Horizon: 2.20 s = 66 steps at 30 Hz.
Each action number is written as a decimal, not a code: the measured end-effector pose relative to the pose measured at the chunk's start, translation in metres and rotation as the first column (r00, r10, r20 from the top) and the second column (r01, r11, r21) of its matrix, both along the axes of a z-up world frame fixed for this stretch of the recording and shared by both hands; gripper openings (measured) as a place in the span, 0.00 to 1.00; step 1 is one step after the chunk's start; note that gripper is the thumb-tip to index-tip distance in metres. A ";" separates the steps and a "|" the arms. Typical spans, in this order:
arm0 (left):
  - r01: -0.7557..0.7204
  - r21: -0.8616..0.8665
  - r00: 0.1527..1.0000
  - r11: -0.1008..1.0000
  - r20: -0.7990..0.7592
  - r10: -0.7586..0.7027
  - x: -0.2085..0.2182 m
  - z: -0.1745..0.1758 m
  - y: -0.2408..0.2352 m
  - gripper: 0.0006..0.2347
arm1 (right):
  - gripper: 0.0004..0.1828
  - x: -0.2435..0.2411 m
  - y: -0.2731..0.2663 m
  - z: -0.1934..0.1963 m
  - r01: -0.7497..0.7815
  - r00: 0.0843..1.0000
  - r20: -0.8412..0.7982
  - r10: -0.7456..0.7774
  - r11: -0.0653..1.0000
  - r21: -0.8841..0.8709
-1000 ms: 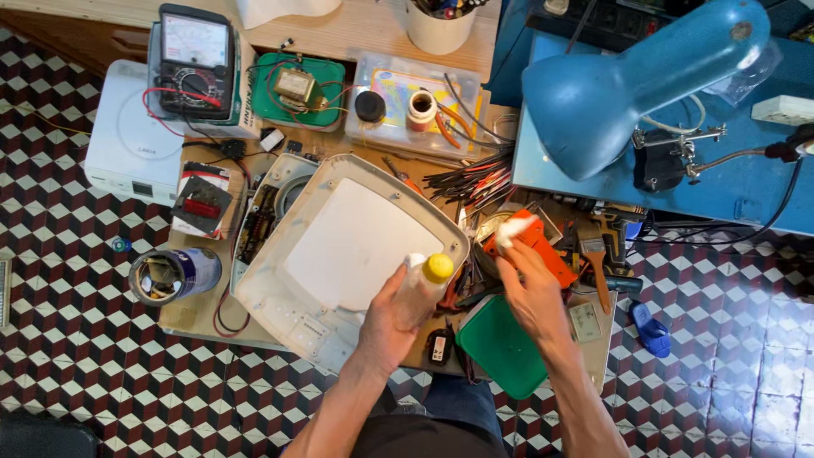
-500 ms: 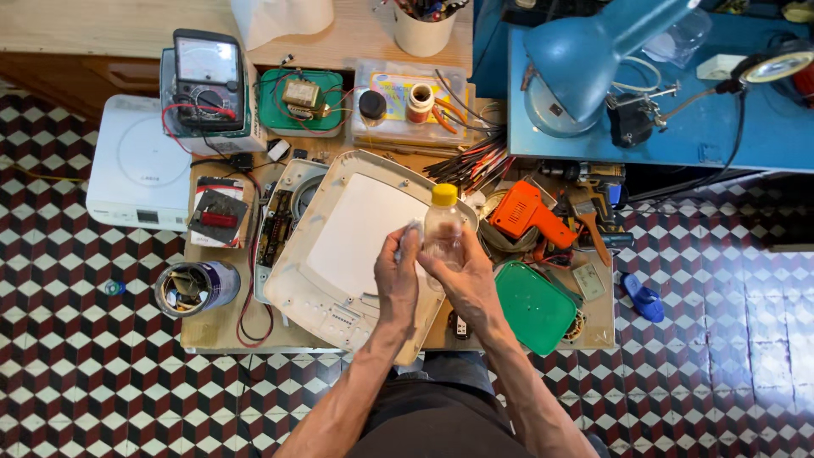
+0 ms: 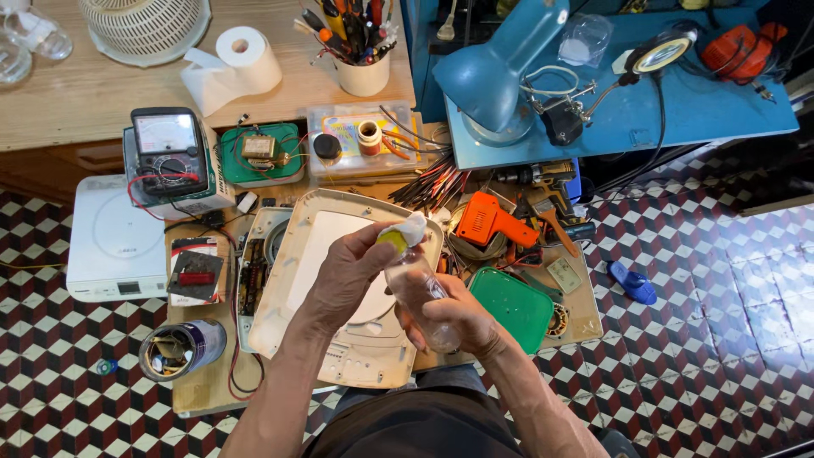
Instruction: The person cleans the inside of a white plastic electronics casing using a cloth and a liquid from a small bottle. They wipe multiple areas of the casing, including the control panel and interior surfaces, repeatedly applying liquid to the cloth.
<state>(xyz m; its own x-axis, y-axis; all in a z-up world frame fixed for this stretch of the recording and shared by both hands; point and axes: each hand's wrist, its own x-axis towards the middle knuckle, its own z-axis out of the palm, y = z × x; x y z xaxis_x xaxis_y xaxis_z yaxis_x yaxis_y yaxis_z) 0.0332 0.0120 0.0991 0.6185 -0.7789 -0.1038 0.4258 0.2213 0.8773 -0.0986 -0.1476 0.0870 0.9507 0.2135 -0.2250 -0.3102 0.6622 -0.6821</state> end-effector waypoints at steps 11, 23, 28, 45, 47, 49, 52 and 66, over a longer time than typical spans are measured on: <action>-0.483 0.412 0.876 0.773 0.227 0.426 -0.039 -0.042 -0.071 0.21 | 0.33 -0.008 -0.001 -0.065 0.496 0.843 0.508 -0.176 -0.109 -0.861; -0.152 0.248 0.641 0.957 0.762 -0.095 -0.043 -0.049 -0.047 0.17 | 0.29 -0.036 -0.014 -0.107 0.378 0.890 0.373 -0.262 -0.030 -0.925; -0.475 0.365 0.442 0.801 0.886 -0.142 -0.075 -0.060 -0.054 0.19 | 0.29 -0.052 0.010 -0.126 0.322 0.879 0.351 -0.323 -0.141 -0.936; 0.075 0.536 0.805 0.841 0.466 -0.368 -0.072 -0.070 -0.047 0.21 | 0.30 -0.079 -0.006 -0.097 0.133 0.909 0.043 -0.414 0.192 -0.972; 0.150 0.501 0.760 0.852 0.493 -0.424 -0.069 -0.066 -0.048 0.25 | 0.30 -0.081 -0.009 -0.095 0.111 0.925 0.010 -0.380 0.245 -0.963; 0.172 0.346 0.724 0.922 0.591 -0.356 -0.067 -0.064 -0.049 0.19 | 0.32 -0.078 -0.010 -0.093 0.168 0.938 0.111 -0.328 0.150 -0.974; -0.082 0.504 0.622 0.860 0.700 -0.351 -0.067 -0.060 -0.050 0.17 | 0.30 -0.067 -0.006 -0.094 0.212 0.938 0.196 -0.287 0.025 -0.977; -0.148 0.390 0.670 0.909 0.716 -0.198 -0.077 -0.072 -0.075 0.17 | 0.27 -0.068 -0.017 -0.092 0.116 0.898 0.154 -0.412 -0.117 -0.986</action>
